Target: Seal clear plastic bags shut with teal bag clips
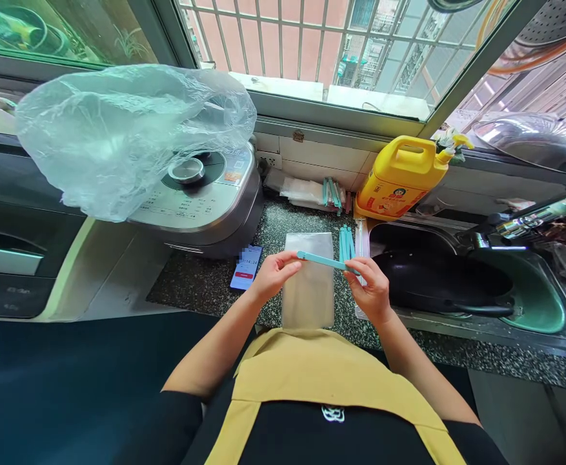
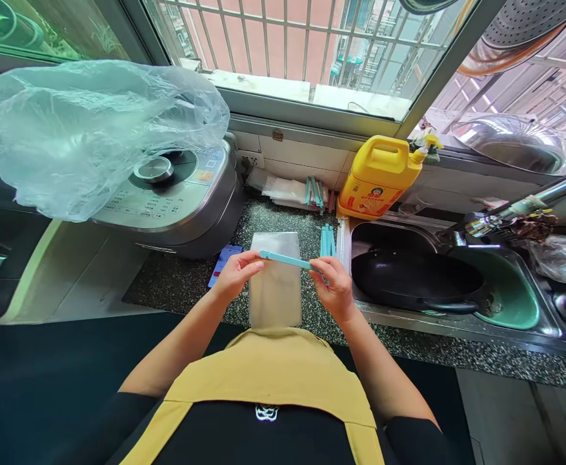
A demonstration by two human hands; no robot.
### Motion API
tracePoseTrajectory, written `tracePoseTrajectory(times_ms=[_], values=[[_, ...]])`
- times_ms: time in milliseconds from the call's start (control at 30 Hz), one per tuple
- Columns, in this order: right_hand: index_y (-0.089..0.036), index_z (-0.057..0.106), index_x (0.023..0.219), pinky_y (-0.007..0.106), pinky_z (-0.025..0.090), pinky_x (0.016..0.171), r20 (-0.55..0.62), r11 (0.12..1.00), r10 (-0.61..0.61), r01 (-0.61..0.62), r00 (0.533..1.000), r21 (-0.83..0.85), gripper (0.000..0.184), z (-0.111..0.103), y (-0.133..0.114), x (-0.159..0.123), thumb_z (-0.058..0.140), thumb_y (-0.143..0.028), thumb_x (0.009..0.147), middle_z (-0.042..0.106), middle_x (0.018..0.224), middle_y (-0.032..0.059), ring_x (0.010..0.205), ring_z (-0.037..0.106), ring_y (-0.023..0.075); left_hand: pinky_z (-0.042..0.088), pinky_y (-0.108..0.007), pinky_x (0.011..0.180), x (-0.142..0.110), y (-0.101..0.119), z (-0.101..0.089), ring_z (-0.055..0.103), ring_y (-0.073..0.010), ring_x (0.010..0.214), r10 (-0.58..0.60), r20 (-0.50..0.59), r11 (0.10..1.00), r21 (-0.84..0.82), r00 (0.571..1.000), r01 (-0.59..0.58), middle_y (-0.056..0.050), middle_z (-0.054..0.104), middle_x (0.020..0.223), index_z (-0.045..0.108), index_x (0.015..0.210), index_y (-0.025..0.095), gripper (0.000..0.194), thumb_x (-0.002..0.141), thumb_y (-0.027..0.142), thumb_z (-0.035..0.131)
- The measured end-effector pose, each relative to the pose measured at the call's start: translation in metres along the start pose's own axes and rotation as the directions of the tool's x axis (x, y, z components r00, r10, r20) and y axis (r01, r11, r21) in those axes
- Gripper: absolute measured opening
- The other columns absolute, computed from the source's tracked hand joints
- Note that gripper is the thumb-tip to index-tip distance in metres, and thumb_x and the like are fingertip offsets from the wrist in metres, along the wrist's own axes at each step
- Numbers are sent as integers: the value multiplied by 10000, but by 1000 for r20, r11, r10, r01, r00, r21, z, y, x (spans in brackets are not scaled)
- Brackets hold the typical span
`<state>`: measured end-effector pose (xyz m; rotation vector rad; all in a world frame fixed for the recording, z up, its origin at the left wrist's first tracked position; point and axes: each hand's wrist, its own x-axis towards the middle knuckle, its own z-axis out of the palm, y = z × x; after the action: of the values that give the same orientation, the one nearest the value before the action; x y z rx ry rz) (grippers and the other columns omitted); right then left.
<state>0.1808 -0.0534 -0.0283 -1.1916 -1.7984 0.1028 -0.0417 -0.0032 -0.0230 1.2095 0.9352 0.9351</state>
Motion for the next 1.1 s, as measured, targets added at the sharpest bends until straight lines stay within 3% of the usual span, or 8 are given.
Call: tracePoseTrajectory(times_ms=[467,700,867,1100], values=[[-228,649,971,287,546,626,67,997,59,-61,996,35,162,-1,-2,3,573,-161,845,635,869,58,783,633,163,457,-288,658,1,-6,-4,601,-208,721,-56,-36,998,-34,998,55,-40,649,641,698,679,144,392,714,528,626],[-208,615,1001,299,555,633,54,999,34,-36,998,31,164,1,-2,4,595,-200,839,656,853,69,789,640,178,434,-259,610,-1,-2,-1,573,-180,671,-46,-89,999,4,995,46,-30,629,628,684,658,134,410,736,528,601],[-202,633,955,251,528,558,86,996,35,-42,996,74,118,1,-3,6,581,-184,850,652,832,61,705,621,143,451,-267,639,-4,-1,4,614,-212,776,-27,-100,999,-40,995,23,-62,689,723,700,679,137,454,717,576,587],[-212,658,950,278,542,617,56,996,4,-8,998,83,134,1,-5,10,584,-168,847,670,829,58,732,639,154,468,-290,651,-7,-4,8,635,-212,727,-70,-147,993,-100,987,56,-73,702,693,692,627,141,470,690,597,596]])
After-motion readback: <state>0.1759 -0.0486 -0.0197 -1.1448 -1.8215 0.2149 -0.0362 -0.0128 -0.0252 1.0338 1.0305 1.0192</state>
